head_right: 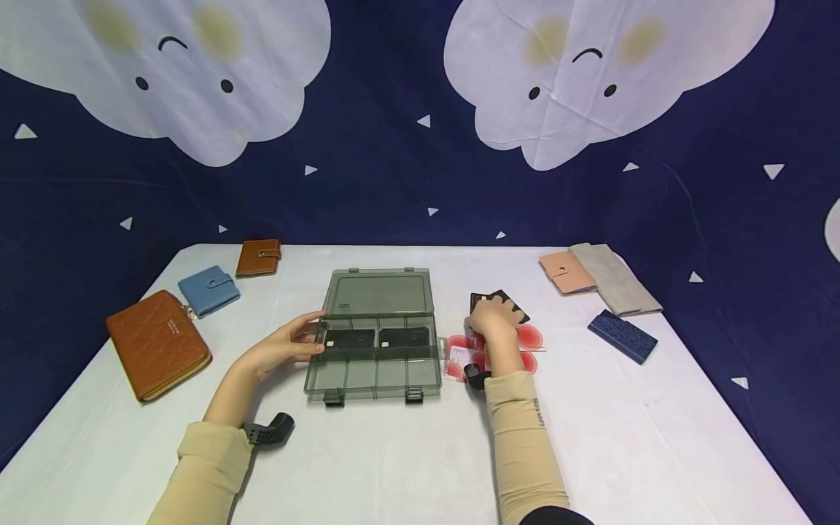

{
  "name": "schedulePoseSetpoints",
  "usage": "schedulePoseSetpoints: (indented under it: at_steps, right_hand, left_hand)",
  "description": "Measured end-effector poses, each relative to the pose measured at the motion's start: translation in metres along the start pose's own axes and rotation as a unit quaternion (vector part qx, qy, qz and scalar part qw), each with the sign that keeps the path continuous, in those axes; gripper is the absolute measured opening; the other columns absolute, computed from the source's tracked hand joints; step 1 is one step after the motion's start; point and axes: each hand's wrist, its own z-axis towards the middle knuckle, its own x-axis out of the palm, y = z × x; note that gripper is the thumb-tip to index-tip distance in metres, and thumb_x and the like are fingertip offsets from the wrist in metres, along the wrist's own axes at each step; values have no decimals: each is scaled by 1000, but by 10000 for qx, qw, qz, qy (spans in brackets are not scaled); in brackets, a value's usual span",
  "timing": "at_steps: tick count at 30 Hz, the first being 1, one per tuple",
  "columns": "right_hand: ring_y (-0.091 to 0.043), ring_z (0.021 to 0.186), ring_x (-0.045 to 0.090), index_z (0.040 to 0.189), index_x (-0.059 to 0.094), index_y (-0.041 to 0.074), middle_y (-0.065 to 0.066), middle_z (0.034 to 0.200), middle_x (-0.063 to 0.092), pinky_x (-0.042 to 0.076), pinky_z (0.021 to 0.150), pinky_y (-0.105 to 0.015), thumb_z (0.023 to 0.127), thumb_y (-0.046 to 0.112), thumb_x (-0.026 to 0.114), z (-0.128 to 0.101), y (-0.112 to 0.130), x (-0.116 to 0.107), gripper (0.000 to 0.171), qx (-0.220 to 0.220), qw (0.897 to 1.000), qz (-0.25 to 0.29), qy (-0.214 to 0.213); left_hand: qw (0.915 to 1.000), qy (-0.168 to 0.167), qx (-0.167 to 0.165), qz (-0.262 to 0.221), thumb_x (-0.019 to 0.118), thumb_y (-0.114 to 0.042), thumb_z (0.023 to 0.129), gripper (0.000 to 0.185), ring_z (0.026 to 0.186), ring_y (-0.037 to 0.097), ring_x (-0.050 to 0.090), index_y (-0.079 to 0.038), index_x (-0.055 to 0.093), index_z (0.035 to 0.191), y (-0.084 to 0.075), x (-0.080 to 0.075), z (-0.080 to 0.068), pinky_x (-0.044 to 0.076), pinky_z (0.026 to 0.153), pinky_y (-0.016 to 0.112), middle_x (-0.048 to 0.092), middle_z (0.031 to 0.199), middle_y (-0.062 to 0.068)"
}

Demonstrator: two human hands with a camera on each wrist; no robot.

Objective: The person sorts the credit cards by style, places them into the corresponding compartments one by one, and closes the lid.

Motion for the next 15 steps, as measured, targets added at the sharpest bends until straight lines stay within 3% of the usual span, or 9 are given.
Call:
schedulePoseSetpoints:
  at_steps: [3,10,12,15]
  right_hand:
    - [-52,122,27,135,46,5,-31,135,34,23,92,-66,88,34,58,2,-7,2,56,-15,9994,-91,335]
    - [-48,120,33,127,56,12,-21,135,44,24,89,-67,84,26,64,8,-13,7,45,-1205,9919,314,267]
    - [-47,119,34,127,54,8,-21,134,45,24,89,-66,82,26,67,10,-13,8,50,-1067,9934,381,174]
    - [-46,114,36,126,51,1,-26,127,45,26,88,-63,77,30,73,11,-13,9,60,-492,9983,322,-2]
  left_hand:
    - [10000,5,-16,1,65,-11,84,75,112,31,49,-10,23,147,0,0,-1,48,87,38,26,143,26]
    - [10000,39,-6,19,65,-13,85,75,113,31,49,-10,23,147,0,0,0,47,88,39,26,143,27]
    - [10000,49,4,30,65,-13,85,75,112,30,50,-10,22,147,0,0,1,47,88,39,26,142,27]
    - [10000,67,22,36,65,-13,85,75,108,27,52,-9,22,147,1,0,1,48,88,38,27,141,28]
